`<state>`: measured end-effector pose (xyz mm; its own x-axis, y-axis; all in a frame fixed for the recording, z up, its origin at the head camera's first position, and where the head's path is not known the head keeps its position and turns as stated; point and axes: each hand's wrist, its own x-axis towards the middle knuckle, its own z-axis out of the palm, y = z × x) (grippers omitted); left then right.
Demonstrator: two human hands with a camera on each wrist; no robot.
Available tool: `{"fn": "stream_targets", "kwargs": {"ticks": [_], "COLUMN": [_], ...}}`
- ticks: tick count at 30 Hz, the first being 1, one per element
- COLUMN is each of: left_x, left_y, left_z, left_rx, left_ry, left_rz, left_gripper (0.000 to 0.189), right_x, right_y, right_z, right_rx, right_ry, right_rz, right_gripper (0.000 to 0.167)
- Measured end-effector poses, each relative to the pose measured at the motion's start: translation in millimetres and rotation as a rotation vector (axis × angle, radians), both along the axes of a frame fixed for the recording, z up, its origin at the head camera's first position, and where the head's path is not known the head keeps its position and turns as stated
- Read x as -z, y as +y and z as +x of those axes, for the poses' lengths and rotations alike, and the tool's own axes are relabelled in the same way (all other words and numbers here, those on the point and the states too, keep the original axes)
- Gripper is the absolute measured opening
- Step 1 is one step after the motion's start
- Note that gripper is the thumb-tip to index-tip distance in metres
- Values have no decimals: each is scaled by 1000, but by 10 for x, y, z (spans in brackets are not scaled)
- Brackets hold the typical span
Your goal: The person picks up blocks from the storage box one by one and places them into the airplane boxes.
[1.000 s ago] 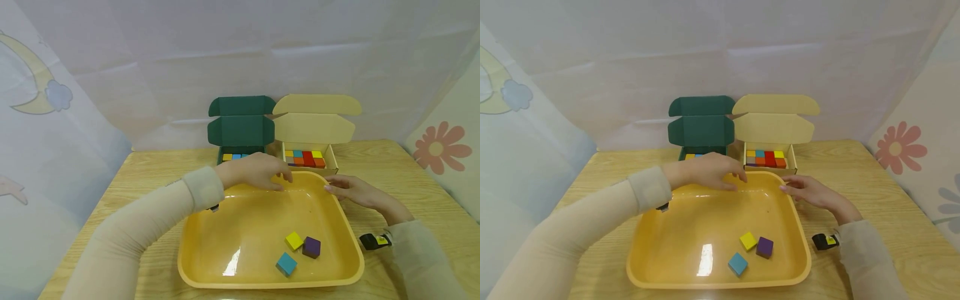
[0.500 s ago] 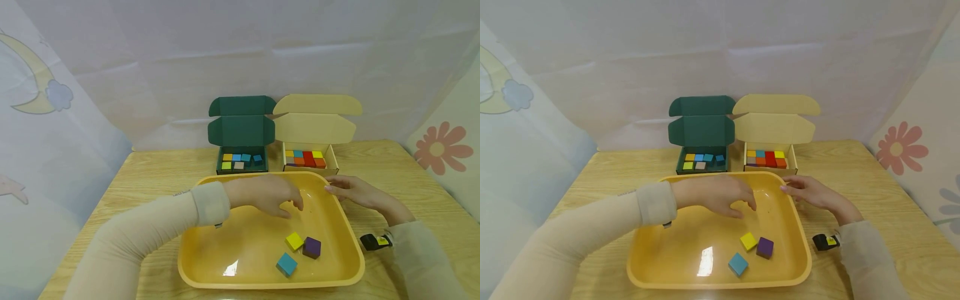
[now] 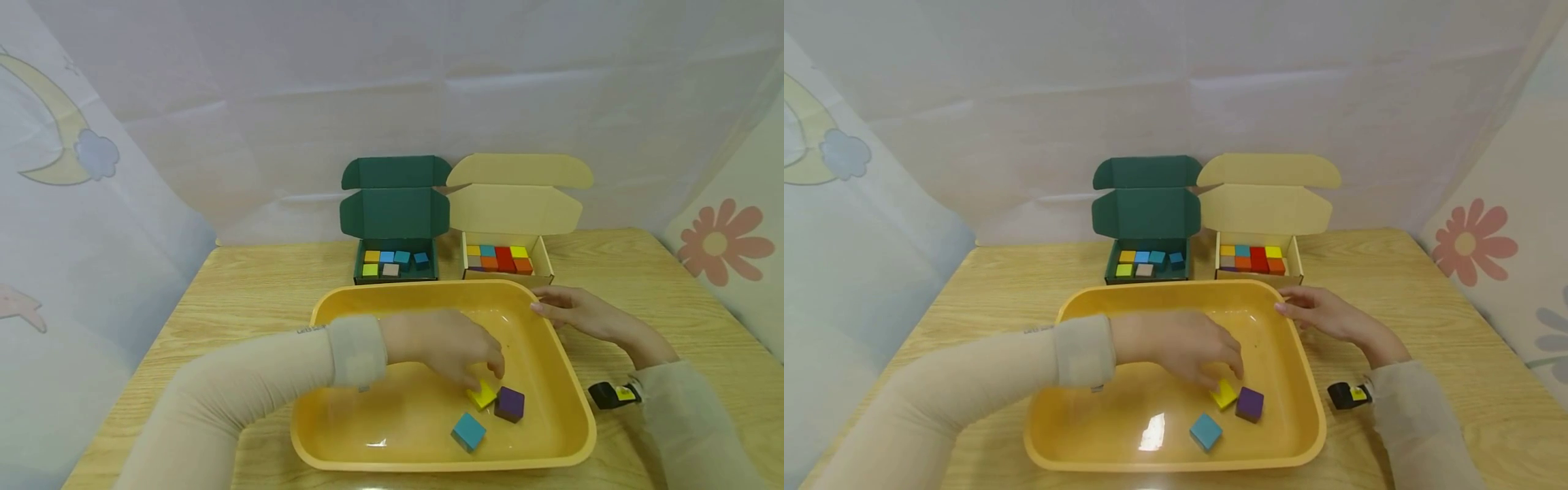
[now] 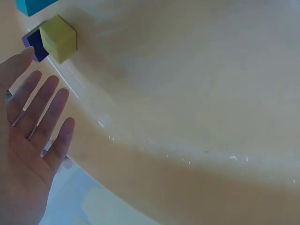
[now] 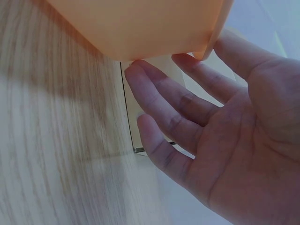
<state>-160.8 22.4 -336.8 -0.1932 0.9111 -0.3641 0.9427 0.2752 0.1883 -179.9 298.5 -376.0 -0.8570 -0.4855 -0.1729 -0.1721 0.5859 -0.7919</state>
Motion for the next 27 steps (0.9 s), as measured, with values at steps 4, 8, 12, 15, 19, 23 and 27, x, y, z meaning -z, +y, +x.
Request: {"fn": "stream_targets", "kwargs": {"ticks": [4,8,12,15,19,23,27], "left_x": [24,68,113,134,153,157,148], "left_y": [37,55,60,61,59,55,46], "left_z": [73,114,127,130,136,148,155], "left_rx": [32,72,88,96,110,114,115], "left_ry": [-2,17,42,59,76,82,73], "left_rz": [-22,-21,-20,-23,-20,-22,-25], "left_gripper": [35,35,35,35,35,34,34], "right_x": [1,-5,-12,-13,-12,-9,-7], "right_y": [-4,-6,-7,-5,0,0,-1], "right_z": [-3,-4,-4,-7,-8,-5,0], "right_rx": [5,9,12,10,9,5,3], "right_ry": [2,-1,0,3,6,3,4], "right_rz": [2,8,13,11,9,5,3], "right_gripper": [50,51,52,51,51,50,49]}}
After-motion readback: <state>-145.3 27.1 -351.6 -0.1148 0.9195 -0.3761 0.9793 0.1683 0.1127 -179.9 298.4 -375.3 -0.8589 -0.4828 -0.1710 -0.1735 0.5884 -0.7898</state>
